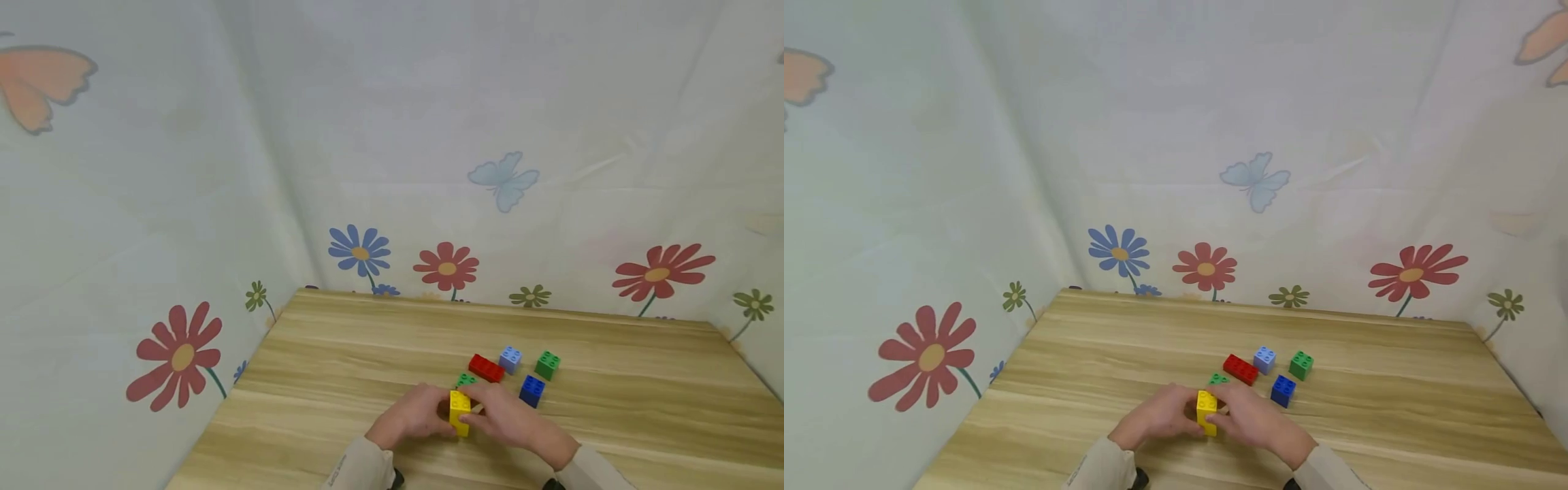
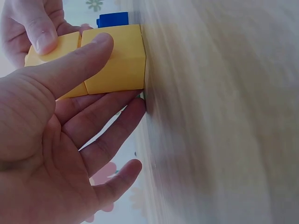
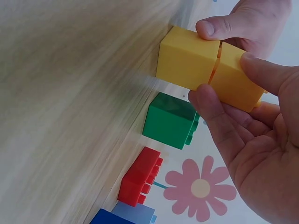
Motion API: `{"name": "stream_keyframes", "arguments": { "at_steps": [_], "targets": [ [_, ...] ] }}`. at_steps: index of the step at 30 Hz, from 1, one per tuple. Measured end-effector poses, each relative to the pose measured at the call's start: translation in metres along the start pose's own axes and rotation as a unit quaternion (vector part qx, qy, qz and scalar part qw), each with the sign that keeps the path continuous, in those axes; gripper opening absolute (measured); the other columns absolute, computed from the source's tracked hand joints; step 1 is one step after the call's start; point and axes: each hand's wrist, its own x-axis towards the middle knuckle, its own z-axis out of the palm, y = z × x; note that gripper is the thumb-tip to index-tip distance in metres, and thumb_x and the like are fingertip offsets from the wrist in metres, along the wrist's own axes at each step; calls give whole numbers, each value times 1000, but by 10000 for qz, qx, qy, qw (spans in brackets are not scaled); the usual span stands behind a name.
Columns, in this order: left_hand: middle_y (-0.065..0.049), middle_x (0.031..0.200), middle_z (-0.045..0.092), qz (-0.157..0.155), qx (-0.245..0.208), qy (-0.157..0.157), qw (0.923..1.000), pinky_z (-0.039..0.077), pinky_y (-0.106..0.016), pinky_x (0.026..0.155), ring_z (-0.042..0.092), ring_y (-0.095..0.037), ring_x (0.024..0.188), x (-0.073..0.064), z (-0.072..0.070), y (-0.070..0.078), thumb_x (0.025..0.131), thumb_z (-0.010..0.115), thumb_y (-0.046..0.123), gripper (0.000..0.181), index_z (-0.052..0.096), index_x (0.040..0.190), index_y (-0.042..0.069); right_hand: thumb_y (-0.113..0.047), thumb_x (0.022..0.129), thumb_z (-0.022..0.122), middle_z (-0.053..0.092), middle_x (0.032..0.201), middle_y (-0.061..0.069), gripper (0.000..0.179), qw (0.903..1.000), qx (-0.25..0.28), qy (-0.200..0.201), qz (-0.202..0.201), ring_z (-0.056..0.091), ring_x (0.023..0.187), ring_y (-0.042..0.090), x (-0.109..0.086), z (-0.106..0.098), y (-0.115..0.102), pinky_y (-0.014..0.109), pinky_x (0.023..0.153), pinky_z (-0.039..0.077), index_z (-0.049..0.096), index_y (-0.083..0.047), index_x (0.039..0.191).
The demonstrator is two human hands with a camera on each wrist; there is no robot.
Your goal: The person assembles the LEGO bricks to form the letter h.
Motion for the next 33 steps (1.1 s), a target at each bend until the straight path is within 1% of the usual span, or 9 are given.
{"name": "stream_keyframes", "arguments": {
  "at_steps": [7, 10, 15, 19, 22, 26, 33],
  "targets": [
    [17, 93, 65, -5, 156, 8, 9999, 45, -21, 80, 54, 3, 83, 3, 1, 0, 75, 81, 25, 34, 68, 106, 20, -26, 89, 66, 63, 108, -3, 38, 9999, 67, 52, 53, 59, 90, 7, -1, -1, 0, 28, 79, 51, 60, -6, 121],
    [17, 92, 65, 34, 181, 18, 9998, 45, -21, 79, 54, 3, 82, 4, 1, 1, 74, 82, 25, 33, 69, 104, 19, -24, 89, 67, 63, 109, -2, 38, 9999, 108, 47, 58, 59, 90, 7, -2, -1, 0, 27, 79, 51, 60, -6, 121],
    [17, 89, 64, 38, 81, 5, 10000, 45, -21, 79, 54, 3, 79, 3, 0, 1, 73, 83, 23, 33, 69, 102, 18, -23, 89, 67, 63, 111, 0, 39, 9997, 222, 28, -16, 59, 89, 6, -3, 1, 1, 23, 76, 51, 59, -5, 123],
    [17, 88, 64, 106, 203, 6, 9997, 45, -20, 78, 53, 3, 79, 4, -2, 0, 73, 83, 25, 34, 69, 103, 18, -25, 89, 67, 63, 110, 0, 40, 9998, 163, 99, -19, 59, 88, 5, -2, 1, 3, 20, 75, 50, 60, -5, 123],
    [17, 88, 63, 141, 290, 2, 9995, 45, -19, 77, 53, 3, 79, 4, -2, -1, 74, 82, 26, 33, 69, 103, 18, -25, 88, 68, 64, 109, 0, 41, 9998, 153, 136, -8, 59, 87, 5, -1, 1, 4, 20, 75, 50, 61, -5, 122],
    [17, 89, 63, 129, 280, -12, 9995, 45, -19, 78, 53, 4, 79, 5, -2, -1, 74, 82, 26, 33, 68, 103, 18, -26, 87, 69, 64, 109, 1, 42, 9997, 147, 174, 15, 59, 86, 5, 0, 2, 7, 20, 75, 51, 61, -5, 122],
    [17, 87, 64, 103, 229, 13, 9997, 45, -20, 77, 54, 4, 78, 3, -2, 0, 73, 83, 24, 32, 69, 101, 17, -25, 87, 69, 64, 106, -4, 40, 9998, 165, 87, 36, 58, 85, 5, 1, 1, 6, 20, 74, 50, 62, -5, 121]
  ]
}}
